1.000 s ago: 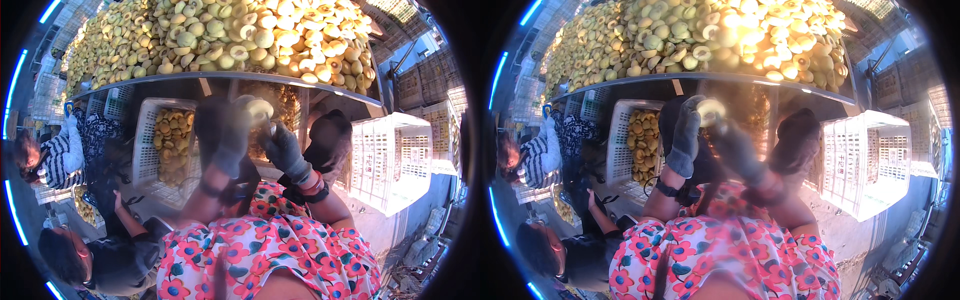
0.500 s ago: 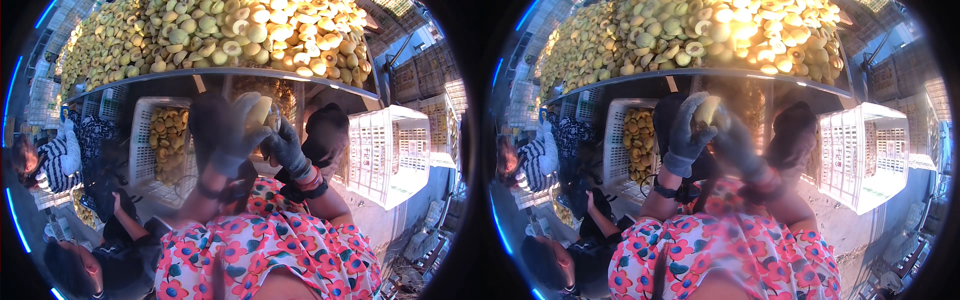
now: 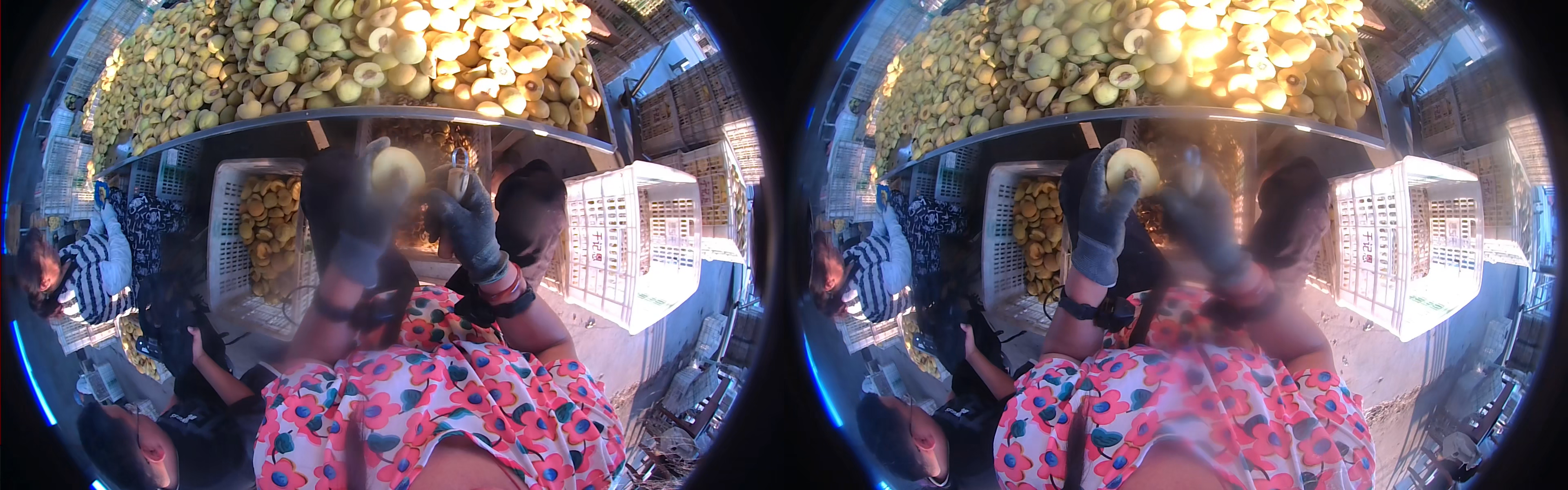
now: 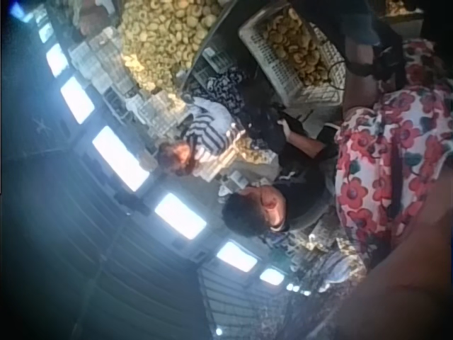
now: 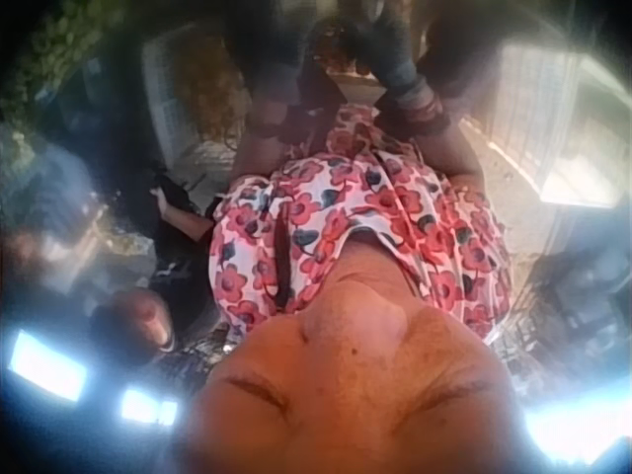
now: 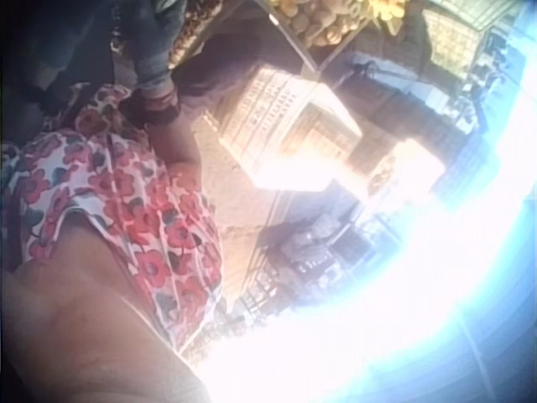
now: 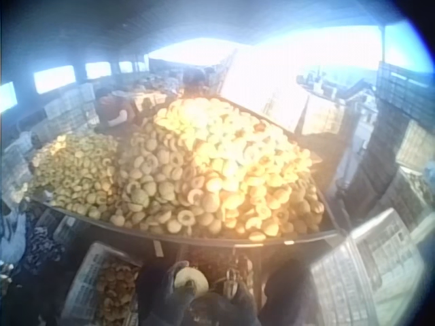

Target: The person pits halved fruits at a large processing table by using a small tool to remove the center stone and dropping it into a collection container while placing the pitted fruit into baskets.

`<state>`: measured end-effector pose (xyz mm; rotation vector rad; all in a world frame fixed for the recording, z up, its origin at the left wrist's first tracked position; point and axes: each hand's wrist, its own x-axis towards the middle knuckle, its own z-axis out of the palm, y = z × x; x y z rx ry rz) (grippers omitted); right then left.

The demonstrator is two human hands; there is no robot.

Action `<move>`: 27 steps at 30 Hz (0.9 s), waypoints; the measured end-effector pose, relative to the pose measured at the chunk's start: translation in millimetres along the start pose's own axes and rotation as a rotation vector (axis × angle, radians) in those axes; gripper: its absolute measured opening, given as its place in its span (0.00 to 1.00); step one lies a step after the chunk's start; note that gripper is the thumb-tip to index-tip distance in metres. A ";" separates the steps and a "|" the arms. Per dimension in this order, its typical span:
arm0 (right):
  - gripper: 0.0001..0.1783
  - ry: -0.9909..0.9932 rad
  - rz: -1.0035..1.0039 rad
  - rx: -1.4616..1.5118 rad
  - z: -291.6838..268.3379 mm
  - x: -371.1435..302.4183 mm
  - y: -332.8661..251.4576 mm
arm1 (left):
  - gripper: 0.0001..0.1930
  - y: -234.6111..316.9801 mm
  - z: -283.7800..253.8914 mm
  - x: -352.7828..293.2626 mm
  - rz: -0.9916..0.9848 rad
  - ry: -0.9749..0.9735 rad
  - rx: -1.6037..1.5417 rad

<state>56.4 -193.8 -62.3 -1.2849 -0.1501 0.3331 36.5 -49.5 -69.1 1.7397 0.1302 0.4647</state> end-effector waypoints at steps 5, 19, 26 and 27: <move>0.10 -0.028 -0.103 -0.006 -2.4 2.8 26.4 | 0.20 7.2 0.2 -5.4 -0.326 0.033 -0.382; 0.12 -0.021 -0.293 -0.759 -16.5 12.8 37.0 | 0.21 6.8 4.8 -5.9 0.109 -0.190 0.065; 0.13 0.132 -0.382 -0.692 -9.3 11.6 21.5 | 0.19 5.7 10.3 -6.9 0.423 -0.027 0.293; 0.12 0.150 -0.398 -0.745 -9.9 12.3 19.1 | 0.19 2.2 11.3 -5.5 0.249 0.049 0.108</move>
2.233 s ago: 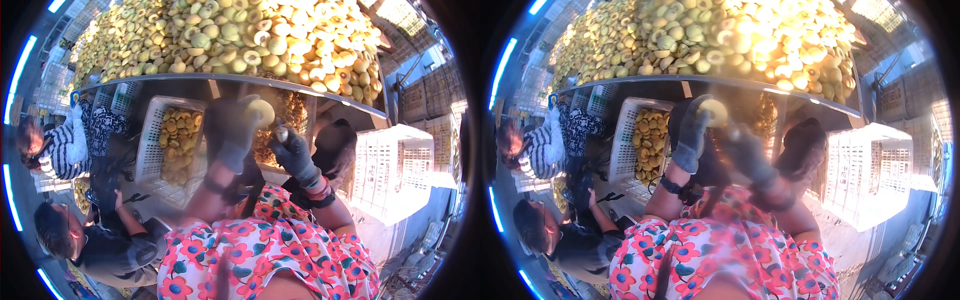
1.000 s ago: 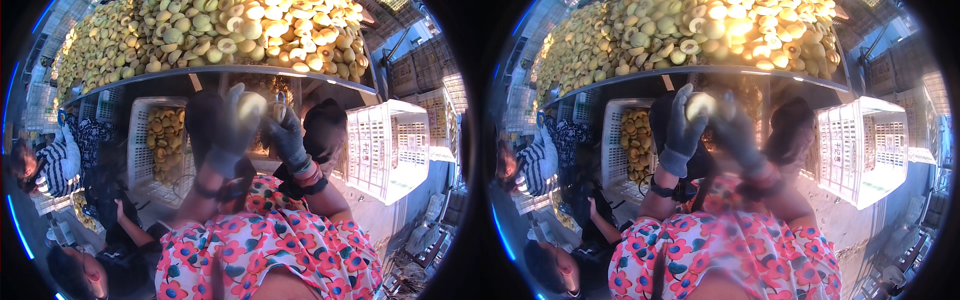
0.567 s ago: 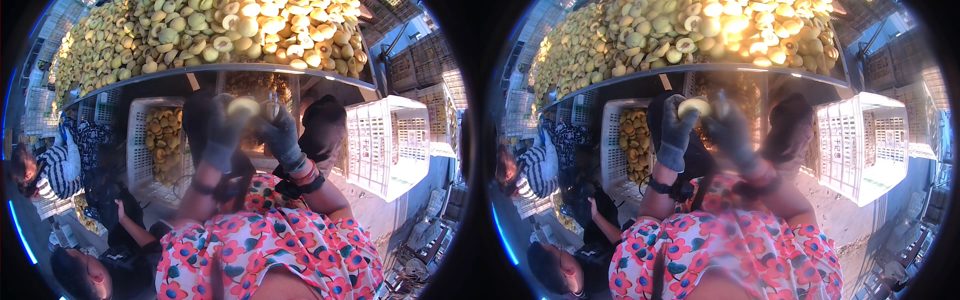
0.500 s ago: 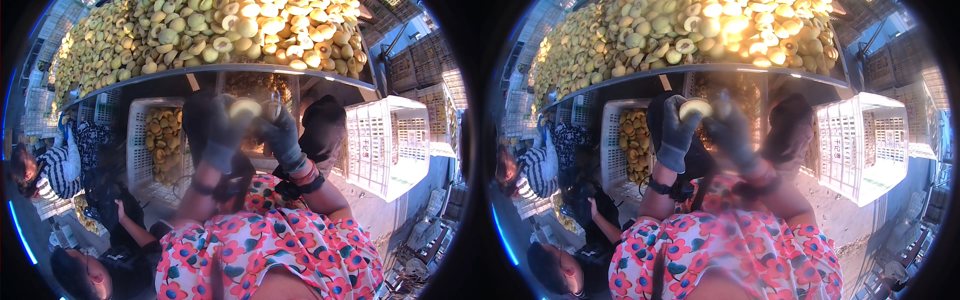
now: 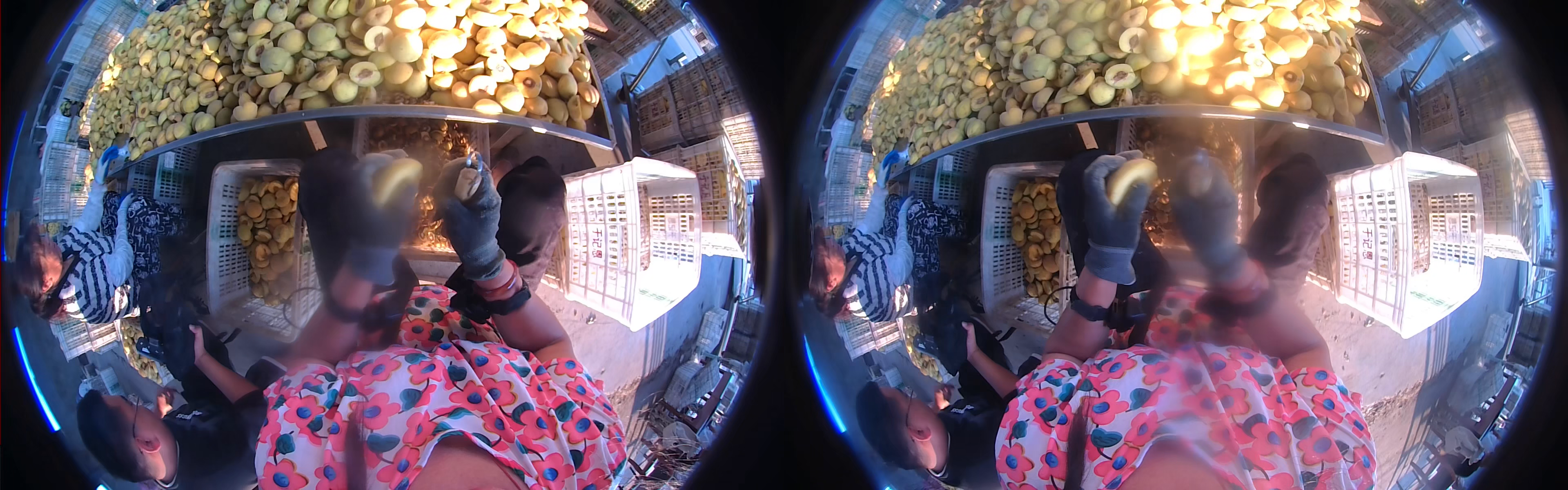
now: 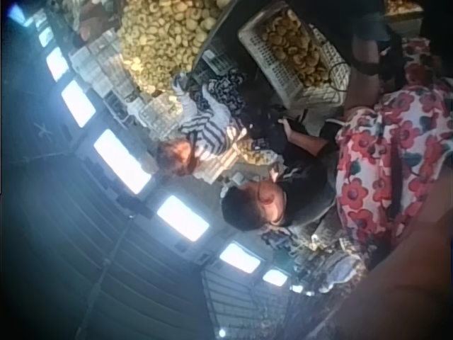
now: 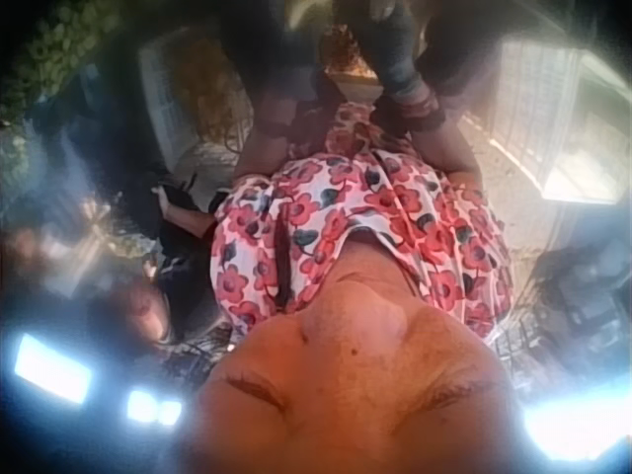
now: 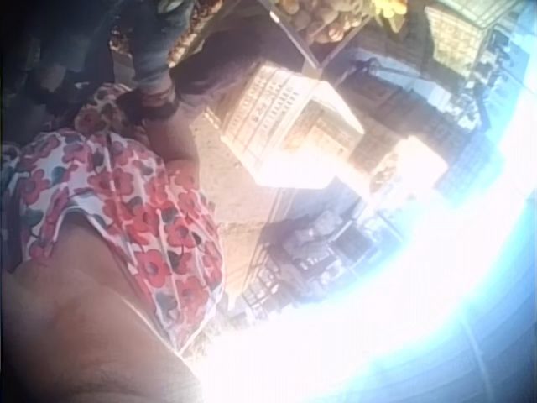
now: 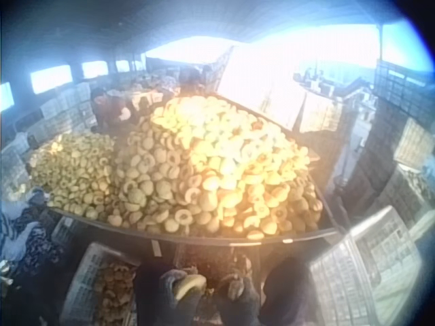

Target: The person pits halved fruits at a large processing table by using a small tool to remove the center stone and dropping it into a collection container while placing the pitted fruit into baskets.

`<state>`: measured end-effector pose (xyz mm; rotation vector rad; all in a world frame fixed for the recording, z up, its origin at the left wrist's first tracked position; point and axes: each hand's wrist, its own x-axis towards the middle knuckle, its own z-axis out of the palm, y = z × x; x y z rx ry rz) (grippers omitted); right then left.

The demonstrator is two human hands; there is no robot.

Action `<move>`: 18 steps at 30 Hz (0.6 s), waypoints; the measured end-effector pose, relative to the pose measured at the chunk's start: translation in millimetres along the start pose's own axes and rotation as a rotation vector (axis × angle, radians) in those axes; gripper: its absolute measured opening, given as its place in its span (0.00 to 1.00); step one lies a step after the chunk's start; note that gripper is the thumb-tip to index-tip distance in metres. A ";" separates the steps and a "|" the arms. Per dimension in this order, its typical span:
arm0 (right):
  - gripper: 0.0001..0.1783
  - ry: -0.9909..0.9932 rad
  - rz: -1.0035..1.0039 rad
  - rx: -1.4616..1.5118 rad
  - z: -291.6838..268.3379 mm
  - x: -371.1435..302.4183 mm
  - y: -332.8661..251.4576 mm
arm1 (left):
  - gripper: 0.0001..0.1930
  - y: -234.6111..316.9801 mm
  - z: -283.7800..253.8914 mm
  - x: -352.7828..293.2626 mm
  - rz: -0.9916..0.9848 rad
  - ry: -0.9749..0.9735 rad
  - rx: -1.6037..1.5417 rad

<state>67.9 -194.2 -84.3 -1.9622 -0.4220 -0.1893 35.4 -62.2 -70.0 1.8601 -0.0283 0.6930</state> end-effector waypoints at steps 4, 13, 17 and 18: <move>0.13 -0.167 0.141 -0.009 5.6 -7.3 -2.0 | 0.17 -10.4 -9.5 1.9 -0.141 0.065 -0.057; 0.16 -0.262 0.113 0.035 6.3 -12.5 -29.6 | 0.26 -3.3 -7.9 3.7 -0.038 -0.058 -0.014; 0.16 -0.262 0.170 0.092 7.9 -14.1 -28.0 | 0.28 -1.3 -6.2 -0.8 -0.006 -0.048 -0.049; 0.16 -0.260 0.171 0.090 7.0 -13.7 -28.3 | 0.29 -3.2 -5.7 -1.0 0.049 -0.050 -0.040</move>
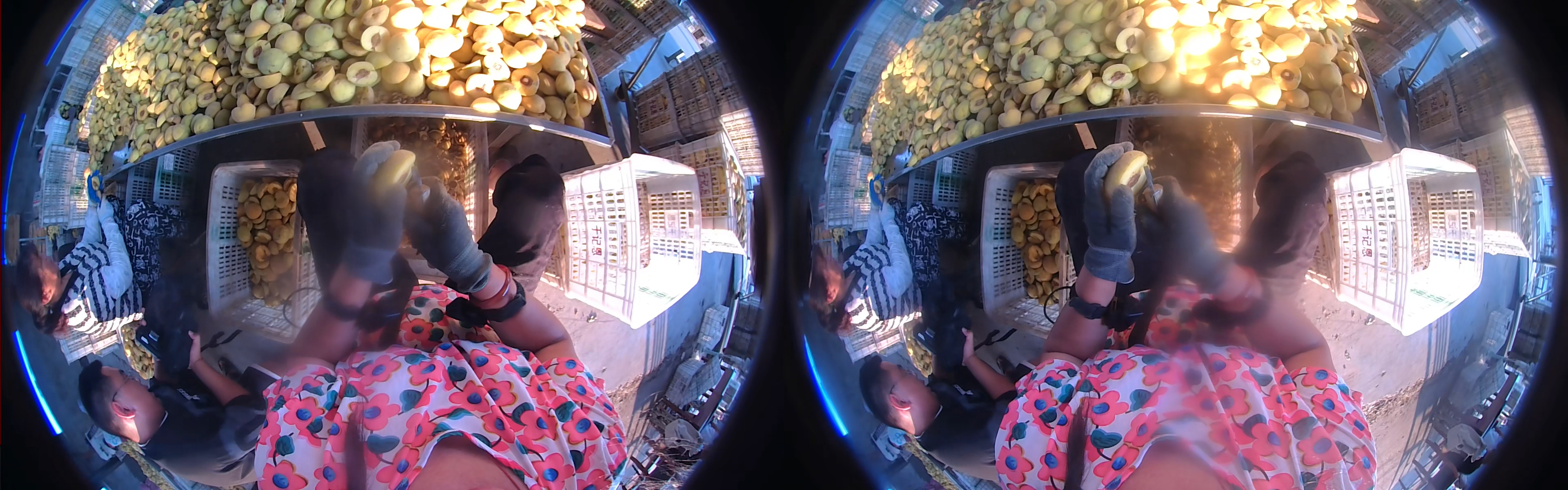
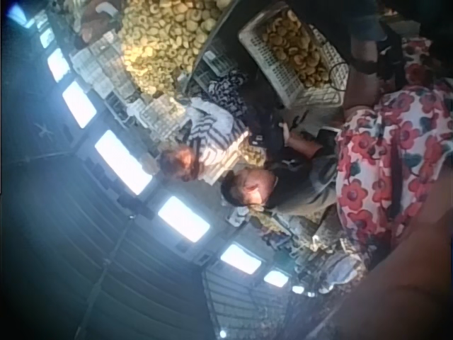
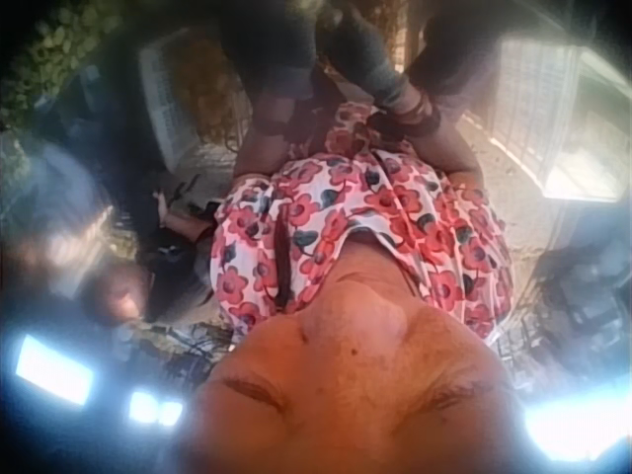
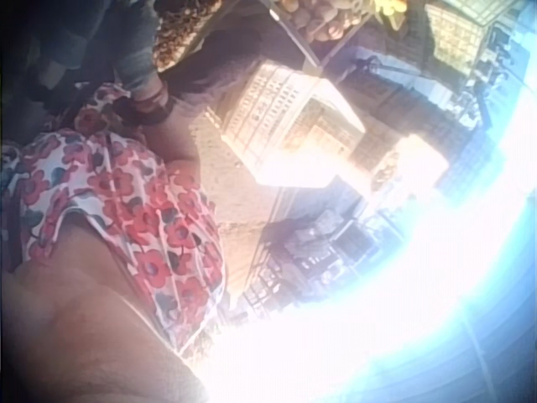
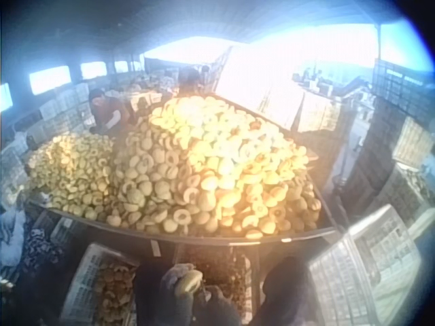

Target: The person pits halved fruits at a large processing table by using a small tool to remove the center stone and dropping it into a collection container while placing the pitted fruit into baskets.

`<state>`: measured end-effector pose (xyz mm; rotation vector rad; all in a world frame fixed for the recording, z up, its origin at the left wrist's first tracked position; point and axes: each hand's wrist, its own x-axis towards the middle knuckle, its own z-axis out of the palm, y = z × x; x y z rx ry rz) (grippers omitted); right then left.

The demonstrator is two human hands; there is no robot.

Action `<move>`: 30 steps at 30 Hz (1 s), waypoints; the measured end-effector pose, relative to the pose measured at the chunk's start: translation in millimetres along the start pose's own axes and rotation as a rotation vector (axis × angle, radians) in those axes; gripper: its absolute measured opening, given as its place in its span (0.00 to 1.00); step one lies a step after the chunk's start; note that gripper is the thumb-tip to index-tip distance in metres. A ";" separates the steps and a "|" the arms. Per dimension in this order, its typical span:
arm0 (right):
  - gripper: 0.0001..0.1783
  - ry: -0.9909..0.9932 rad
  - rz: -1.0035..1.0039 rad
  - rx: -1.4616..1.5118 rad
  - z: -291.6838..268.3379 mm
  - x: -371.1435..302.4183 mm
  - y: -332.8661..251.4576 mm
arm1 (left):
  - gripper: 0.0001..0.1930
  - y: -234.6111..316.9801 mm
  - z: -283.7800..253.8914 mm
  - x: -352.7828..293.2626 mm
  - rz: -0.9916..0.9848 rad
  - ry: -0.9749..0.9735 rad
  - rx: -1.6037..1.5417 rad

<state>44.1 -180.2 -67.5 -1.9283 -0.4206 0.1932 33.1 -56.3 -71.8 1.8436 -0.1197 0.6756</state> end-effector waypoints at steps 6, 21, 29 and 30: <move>0.15 -0.042 0.017 0.161 -6.4 0.0 -13.4 | 0.29 6.7 4.2 3.6 0.140 -0.032 0.087; 0.13 -0.191 -0.251 -0.117 4.2 3.2 15.1 | 0.25 -6.6 1.5 2.4 0.045 -0.055 -0.020; 0.13 -0.327 -0.053 0.329 -10.0 0.8 -3.7 | 0.21 -20.5 -1.4 -1.0 0.030 -0.041 -0.135; 0.13 -0.329 -0.055 0.329 -8.3 1.3 -1.5 | 0.21 -22.0 -1.0 -0.5 0.053 -0.034 -0.121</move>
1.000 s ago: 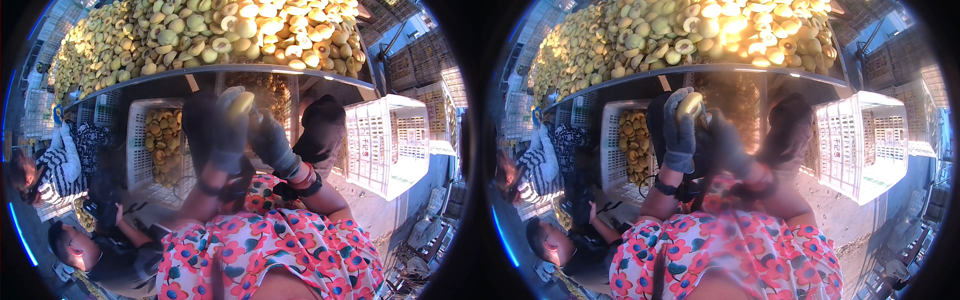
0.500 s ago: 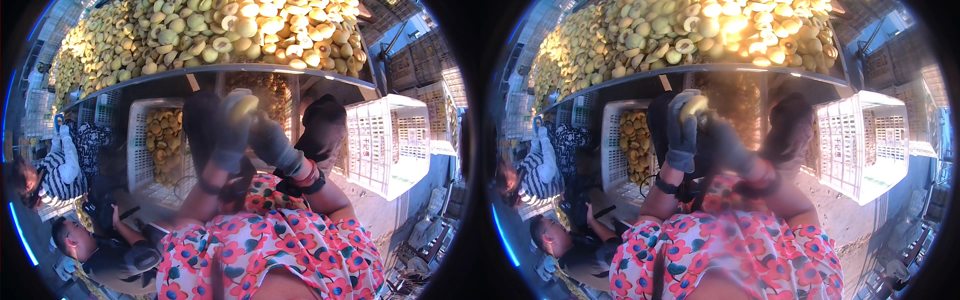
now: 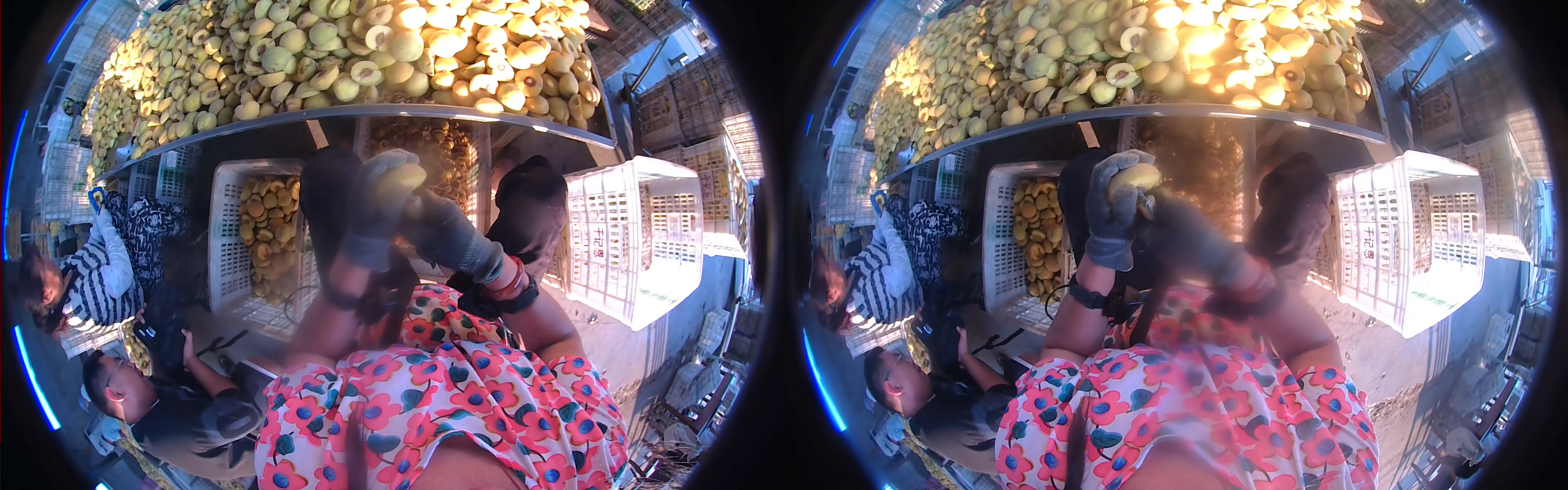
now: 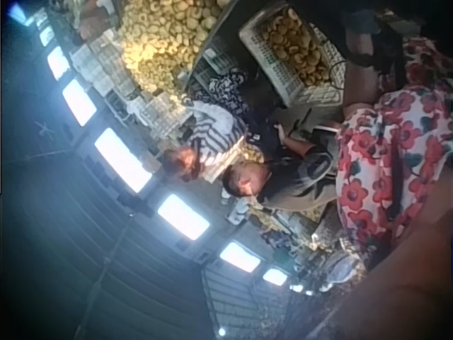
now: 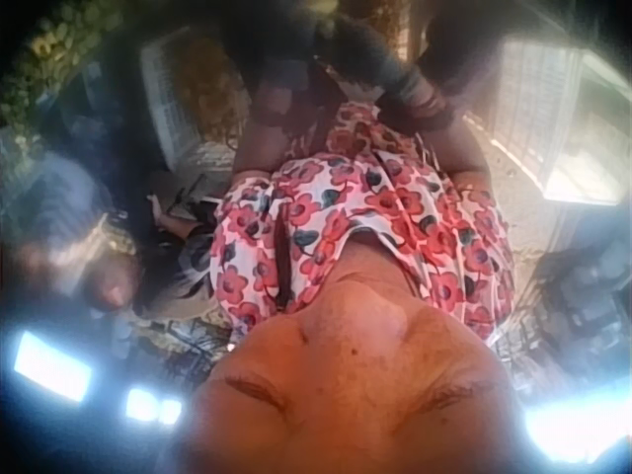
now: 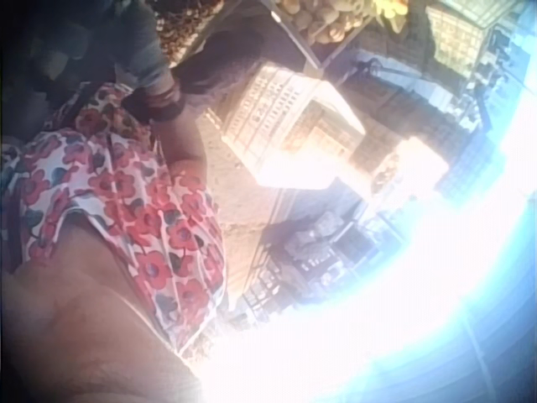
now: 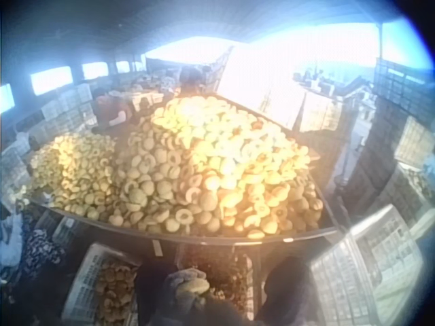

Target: The person pits halved fruits at a large processing table by using a small tool to remove the center stone and dropping it into a collection container while placing the pitted fruit into baskets.

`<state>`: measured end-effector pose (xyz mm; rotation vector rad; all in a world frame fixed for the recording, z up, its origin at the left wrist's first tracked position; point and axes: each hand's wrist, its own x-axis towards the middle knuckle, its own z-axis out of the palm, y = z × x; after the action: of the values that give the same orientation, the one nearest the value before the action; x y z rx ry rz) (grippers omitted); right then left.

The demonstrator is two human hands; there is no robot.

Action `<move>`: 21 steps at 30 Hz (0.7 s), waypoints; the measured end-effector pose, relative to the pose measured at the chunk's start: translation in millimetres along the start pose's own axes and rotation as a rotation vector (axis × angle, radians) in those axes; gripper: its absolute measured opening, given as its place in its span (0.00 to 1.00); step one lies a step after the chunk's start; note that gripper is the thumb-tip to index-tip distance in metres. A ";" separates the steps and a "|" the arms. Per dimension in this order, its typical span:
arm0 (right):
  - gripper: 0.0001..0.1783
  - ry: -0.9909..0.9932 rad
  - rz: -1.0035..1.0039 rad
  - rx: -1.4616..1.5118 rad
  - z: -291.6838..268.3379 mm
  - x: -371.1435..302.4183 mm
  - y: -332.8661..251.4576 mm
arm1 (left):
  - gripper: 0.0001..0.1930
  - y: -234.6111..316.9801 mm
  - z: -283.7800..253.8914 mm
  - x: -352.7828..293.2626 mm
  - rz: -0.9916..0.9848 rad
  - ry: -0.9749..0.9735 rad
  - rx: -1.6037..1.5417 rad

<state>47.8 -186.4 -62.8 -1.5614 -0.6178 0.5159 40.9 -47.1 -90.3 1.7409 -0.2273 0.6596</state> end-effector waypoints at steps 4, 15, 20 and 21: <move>0.13 -0.129 0.229 0.312 -10.9 3.4 -13.2 | 0.20 -0.4 -1.3 0.8 0.068 -0.037 0.073; 0.13 -0.038 0.049 0.054 -7.2 4.3 5.7 | 0.18 2.7 -3.8 2.0 0.106 -0.055 0.188; 0.15 -0.312 0.384 0.594 -22.5 4.1 -7.6 | 0.18 -0.7 -1.3 6.3 0.134 -0.059 0.088; 0.15 -0.310 0.373 0.572 -20.1 4.7 -9.2 | 0.18 -0.4 -1.1 8.6 0.196 -0.073 0.138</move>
<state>63.7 -198.1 -51.8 -1.0535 -0.3575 1.1253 47.9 -44.3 -85.7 1.8925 -0.4162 0.7691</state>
